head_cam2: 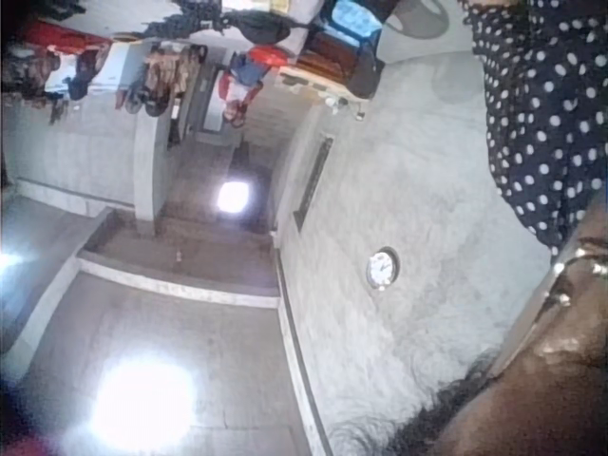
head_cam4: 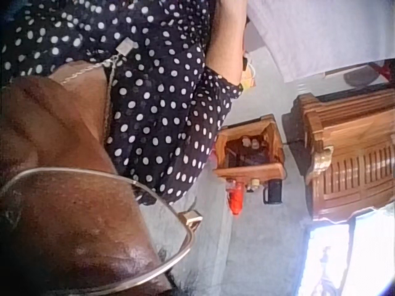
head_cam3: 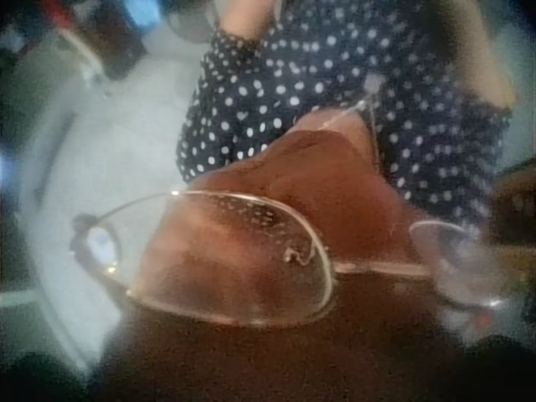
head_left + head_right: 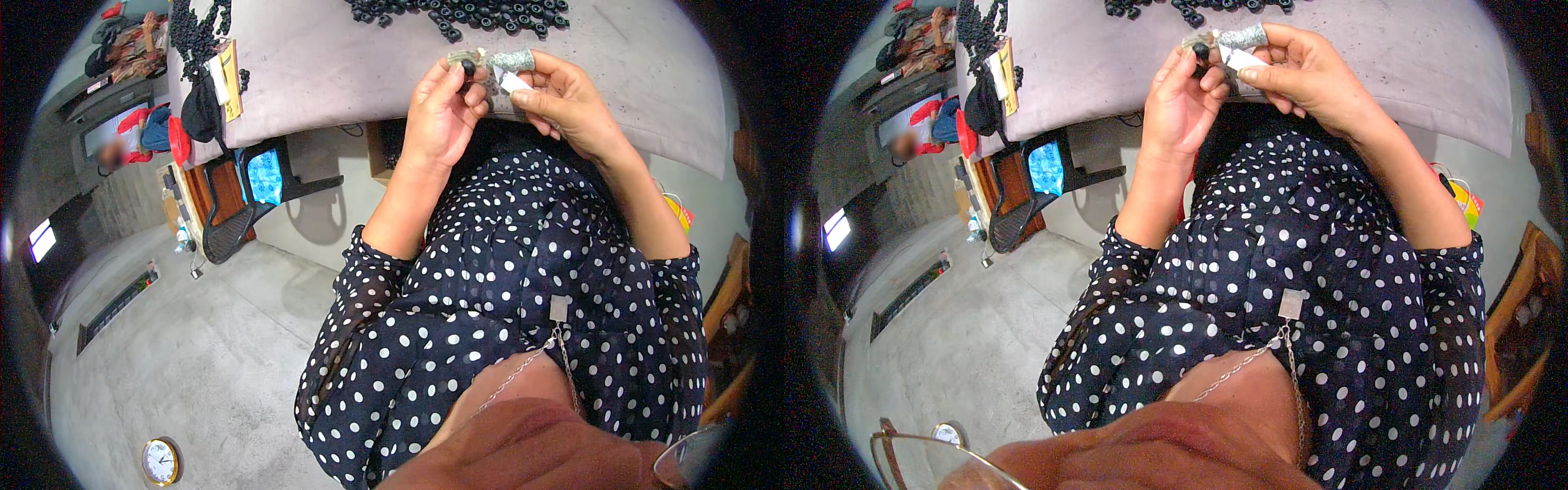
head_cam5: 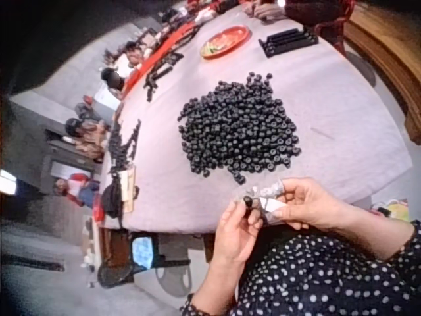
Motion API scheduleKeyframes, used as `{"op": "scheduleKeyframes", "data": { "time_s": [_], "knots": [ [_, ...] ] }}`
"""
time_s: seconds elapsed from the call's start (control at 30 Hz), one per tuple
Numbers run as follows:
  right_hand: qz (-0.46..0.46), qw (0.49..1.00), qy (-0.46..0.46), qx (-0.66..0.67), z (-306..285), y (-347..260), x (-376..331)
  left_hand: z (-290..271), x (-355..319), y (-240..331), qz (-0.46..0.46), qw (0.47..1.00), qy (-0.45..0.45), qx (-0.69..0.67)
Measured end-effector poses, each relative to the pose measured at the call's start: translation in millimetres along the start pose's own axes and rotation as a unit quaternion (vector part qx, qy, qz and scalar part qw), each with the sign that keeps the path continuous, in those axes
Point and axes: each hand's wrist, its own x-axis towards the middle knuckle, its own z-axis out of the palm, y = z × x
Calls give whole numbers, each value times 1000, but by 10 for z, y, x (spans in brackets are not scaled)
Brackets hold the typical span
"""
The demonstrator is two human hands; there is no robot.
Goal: The person inspects and sorts small black rubber rings by hand at a workbench.
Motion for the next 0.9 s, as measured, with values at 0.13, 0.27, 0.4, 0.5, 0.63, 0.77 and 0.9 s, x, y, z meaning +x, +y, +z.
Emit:
{"op": "scheduleKeyframes", "data": {
  "time_s": [0.13,0.27,0.4,0.5,0.63,0.77,0.9],
  "knots": [
    [-22,1000,-15,11,8,-6,-29,11,-40,-1,29,999,0,42],
    [-18,999,-37,19,25,-36,-38,3,-57,25,50,995,-14,80],
    [-8,998,-52,24,12,-45,-47,8,-78,35,45,995,-20,91],
    [3,996,-85,27,-3,-28,-45,40,-87,73,44,991,-24,121],
    [-21,996,-88,17,55,-77,-70,77,-110,109,19,996,-31,84],
    [-31,996,-87,6,50,-83,-73,85,-127,109,-7,999,-29,35],
    [-24,996,-86,-14,78,-55,-65,84,-130,108,-5,998,-42,45]
  ]
}}
